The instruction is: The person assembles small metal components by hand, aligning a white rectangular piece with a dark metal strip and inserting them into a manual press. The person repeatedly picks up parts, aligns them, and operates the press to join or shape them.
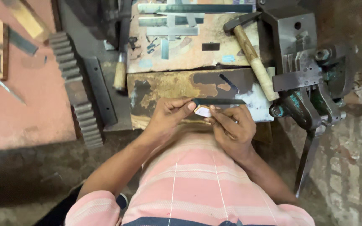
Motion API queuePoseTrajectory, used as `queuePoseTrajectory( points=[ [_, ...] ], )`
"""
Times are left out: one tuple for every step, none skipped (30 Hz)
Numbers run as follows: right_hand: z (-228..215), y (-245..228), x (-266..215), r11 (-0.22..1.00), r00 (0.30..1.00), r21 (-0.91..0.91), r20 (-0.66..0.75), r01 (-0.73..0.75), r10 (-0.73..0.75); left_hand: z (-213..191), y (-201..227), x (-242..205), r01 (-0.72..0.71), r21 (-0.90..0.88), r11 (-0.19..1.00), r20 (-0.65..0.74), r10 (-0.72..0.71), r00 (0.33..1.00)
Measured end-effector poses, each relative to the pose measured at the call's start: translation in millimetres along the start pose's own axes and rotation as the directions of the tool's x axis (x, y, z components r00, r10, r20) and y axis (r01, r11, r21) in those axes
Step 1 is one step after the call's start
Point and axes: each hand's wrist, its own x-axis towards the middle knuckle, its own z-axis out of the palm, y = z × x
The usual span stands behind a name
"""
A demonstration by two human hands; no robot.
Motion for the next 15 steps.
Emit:
queuePoseTrajectory(
  points=[
    [-0.4,0.4,3.1,1.0,1.0,-0.003,-0.014,0.007,-0.007,-0.9,1.4,3.1,0.005,0.022,1.0,0.024,-0.006,1.0],
    [0.4,0.4,4.7,1.0,1.0,-0.004,-0.027,0.014,-0.014,-1.8,2.0,4.5,0.003,0.023,1.0,0.028,-0.003,1.0],
    [1.9,1.2,5.5,1.0,0.999,-0.001,-0.035,0.014,-0.014,-3.0,2.1,6.6,0.0,0.023,1.0,0.032,-0.001,0.999],
    [4.3,1.4,4.4,1.0,0.999,0.004,-0.04,0.014,-0.014,-3.4,0.9,8.1,-0.001,0.021,1.0,0.034,0.001,0.999],
    [7.6,1.9,2.5,1.0,0.999,0.008,-0.045,0.014,-0.013,-4.7,-0.1,8.8,0.01,-0.003,1.0,0.019,-0.01,1.0],
    [11.6,2.8,0.2,1.0,0.998,0.014,-0.057,0.006,-0.006,-5.7,-1.2,10.8,0.016,-0.026,1.0,0.002,-0.016,1.0],
    [16.2,3.1,-2.9,1.0,0.998,0.021,-0.068,-0.001,0.002,-6.0,-2.4,12.0,0.022,-0.049,0.999,-0.016,-0.023,1.0],
    [20.2,4.4,-5.2,1.0,0.997,0.027,-0.08,-0.007,0.009,-5.7,-3.1,14.7,-0.026,-0.073,0.997,-0.034,0.024,0.999],
    [23.8,5.1,-7.8,0.997,0.989,0.058,-0.134,-0.05,0.058,-4.2,-3.7,17.4,-0.075,-0.096,0.993,-0.054,0.07,0.996],
    [27.6,8.1,-7.6,0.992,0.976,0.091,-0.191,-0.089,0.105,-3.0,-2.9,21.0,-0.127,-0.117,0.985,-0.071,0.119,0.99],
    [30.5,11.6,-7.0,0.984,0.957,0.125,-0.246,-0.124,0.152,-2.2,-0.7,28.0,-0.165,-0.188,0.968,-0.148,0.138,0.979],
    [32.3,15.6,-5.9,0.969,0.94,0.126,-0.243,-0.212,0.237,-0.9,1.5,34.0,-0.208,-0.258,0.943,-0.227,0.15,0.962],
    [33.7,22.6,-2.1,0.946,0.916,0.126,-0.241,-0.298,0.321,-0.3,4.7,36.6,-0.254,-0.323,0.912,-0.305,0.154,0.94],
    [33.9,29.7,2.0,0.917,0.885,0.127,-0.239,-0.379,0.399,-0.2,9.2,38.1,-0.287,-0.278,0.917,-0.3,0.202,0.932],
    [35.5,38.0,7.5,0.93,0.915,0.026,-0.166,-0.368,0.367,-1.1,14.9,38.2,-0.321,-0.232,0.918,-0.292,0.249,0.923]
  ],
)
